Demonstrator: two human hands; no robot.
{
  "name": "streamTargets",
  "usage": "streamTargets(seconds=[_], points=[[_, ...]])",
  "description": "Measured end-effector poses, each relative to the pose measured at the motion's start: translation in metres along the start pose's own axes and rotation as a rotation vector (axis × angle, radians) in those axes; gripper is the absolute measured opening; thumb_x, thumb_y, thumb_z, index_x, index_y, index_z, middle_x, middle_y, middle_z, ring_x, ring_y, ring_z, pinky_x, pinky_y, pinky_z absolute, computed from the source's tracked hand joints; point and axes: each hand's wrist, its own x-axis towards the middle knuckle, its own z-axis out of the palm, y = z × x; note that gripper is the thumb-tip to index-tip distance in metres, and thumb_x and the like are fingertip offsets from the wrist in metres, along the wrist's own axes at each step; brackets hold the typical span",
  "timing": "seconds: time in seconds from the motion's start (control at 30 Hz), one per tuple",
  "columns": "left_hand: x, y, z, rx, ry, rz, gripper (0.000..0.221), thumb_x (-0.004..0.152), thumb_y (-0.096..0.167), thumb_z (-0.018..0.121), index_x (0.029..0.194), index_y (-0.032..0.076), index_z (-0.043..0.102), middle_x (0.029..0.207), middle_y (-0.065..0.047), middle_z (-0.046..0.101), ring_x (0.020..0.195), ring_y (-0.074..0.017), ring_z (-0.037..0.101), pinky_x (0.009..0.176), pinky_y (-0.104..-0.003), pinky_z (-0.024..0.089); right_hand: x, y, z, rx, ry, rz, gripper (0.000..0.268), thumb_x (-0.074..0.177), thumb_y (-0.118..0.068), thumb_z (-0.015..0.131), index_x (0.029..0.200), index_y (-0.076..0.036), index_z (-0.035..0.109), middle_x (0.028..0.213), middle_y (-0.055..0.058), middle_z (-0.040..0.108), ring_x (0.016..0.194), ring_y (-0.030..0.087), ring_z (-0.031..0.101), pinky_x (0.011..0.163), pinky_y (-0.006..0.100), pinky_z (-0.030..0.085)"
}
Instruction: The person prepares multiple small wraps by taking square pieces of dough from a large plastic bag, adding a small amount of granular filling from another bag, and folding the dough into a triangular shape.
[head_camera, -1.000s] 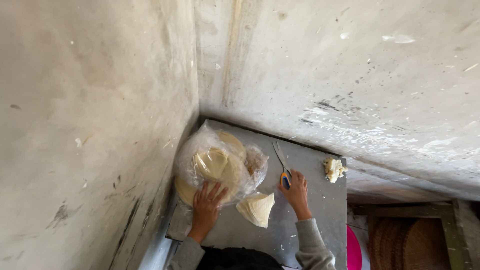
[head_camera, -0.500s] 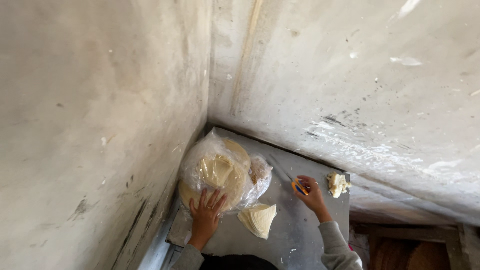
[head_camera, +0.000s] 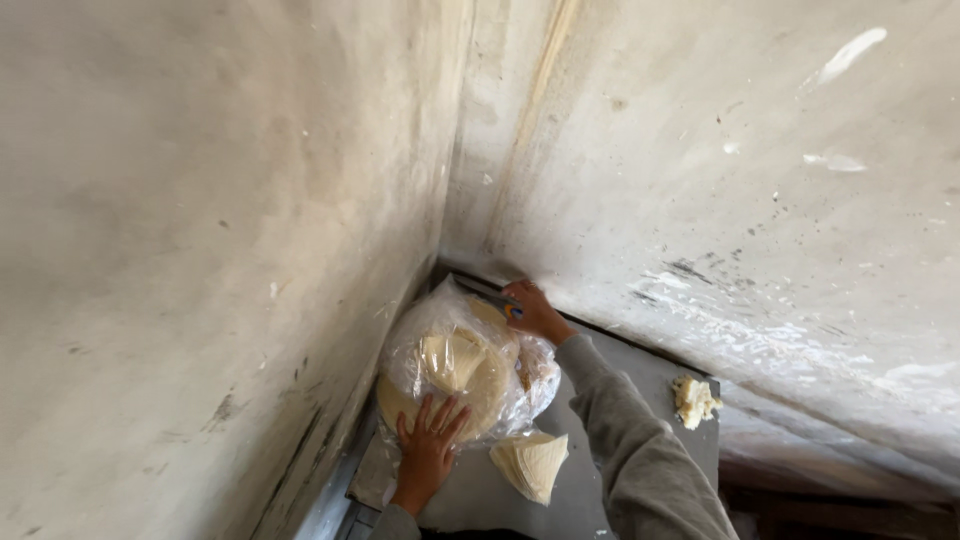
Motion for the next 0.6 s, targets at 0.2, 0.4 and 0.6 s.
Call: streamTargets(seconds=[0.2, 0.4, 0.6], points=[[0.002, -0.002, -0.001, -0.038, -0.059, -0.02, 0.09, 0.082, 0.016, 0.077, 0.158, 0.04, 0.034, 0.169, 0.006, 0.024, 0.151, -0.033, 0.013, 0.112, -0.073, 0.004, 0.023, 0.006, 0.03, 0.088, -0.058, 0.014, 0.041, 0.085, 0.005, 0.065, 0.123, -0.008, 0.063, 0.127, 0.012, 0.066, 0.115, 0.026, 0.065, 0.098, 0.039, 0.055], [0.002, -0.002, -0.002, -0.041, -0.05, -0.013, 0.086, 0.082, 0.012, 0.074, 0.154, 0.037, 0.035, 0.164, 0.005, 0.025, 0.151, -0.0325, 0.014, 0.113, -0.072, 0.006, -0.041, 0.021, 0.032, 0.372, 0.364, 0.19, 0.027, 0.097, -0.011, 0.069, 0.124, -0.009, 0.065, 0.12, 0.01, 0.073, 0.109, 0.025, 0.072, 0.087, 0.037, 0.059], [0.004, 0.0, -0.002, -0.019, -0.074, -0.034, 0.085, 0.082, 0.014, 0.074, 0.154, 0.036, 0.034, 0.164, 0.006, 0.026, 0.151, -0.032, 0.015, 0.113, -0.072, 0.008, -0.136, 0.027, 0.034, 0.186, 0.18, 0.318, 0.063, 0.091, -0.034, 0.085, 0.138, -0.002, 0.057, 0.135, 0.021, 0.059, 0.123, 0.035, 0.055, 0.099, 0.046, 0.046]])
